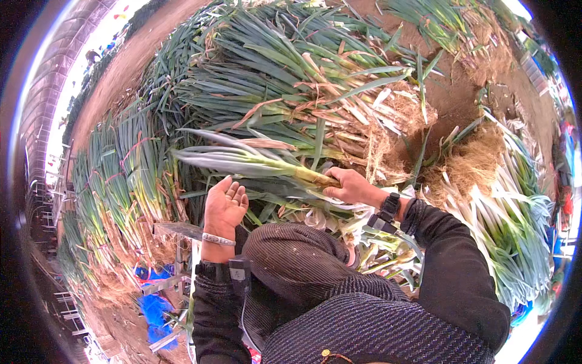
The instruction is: Peeling the outer layers of harvested leeks by hand.
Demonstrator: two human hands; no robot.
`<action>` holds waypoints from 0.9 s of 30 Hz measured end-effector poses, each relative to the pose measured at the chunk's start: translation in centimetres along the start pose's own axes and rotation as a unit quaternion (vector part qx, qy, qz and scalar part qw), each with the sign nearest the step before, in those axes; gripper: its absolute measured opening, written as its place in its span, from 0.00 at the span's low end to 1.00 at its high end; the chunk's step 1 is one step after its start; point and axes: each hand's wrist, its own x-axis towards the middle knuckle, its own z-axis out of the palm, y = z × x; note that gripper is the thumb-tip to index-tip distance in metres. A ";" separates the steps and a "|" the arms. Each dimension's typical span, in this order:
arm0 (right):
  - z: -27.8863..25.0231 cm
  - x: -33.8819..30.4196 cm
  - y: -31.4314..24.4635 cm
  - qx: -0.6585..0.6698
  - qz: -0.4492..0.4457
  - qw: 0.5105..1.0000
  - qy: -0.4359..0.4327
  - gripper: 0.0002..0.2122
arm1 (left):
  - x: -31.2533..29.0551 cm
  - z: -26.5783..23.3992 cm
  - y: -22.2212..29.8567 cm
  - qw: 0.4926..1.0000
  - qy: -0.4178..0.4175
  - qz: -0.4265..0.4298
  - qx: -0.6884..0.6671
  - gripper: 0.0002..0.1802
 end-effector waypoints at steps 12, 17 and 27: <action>0.6 2.2 -9.9 0.088 -0.187 0.978 -0.011 0.18 | -3.9 1.9 0.8 0.936 -0.248 0.203 -0.143 0.27; 3.3 5.9 -14.8 0.384 -0.092 0.905 -0.158 0.17 | -4.1 0.5 3.3 0.913 -0.278 0.218 -0.203 0.28; 7.3 9.4 -17.5 0.372 -0.153 0.898 -0.178 0.16 | -4.6 -2.2 6.4 0.910 -0.233 0.311 -0.146 0.27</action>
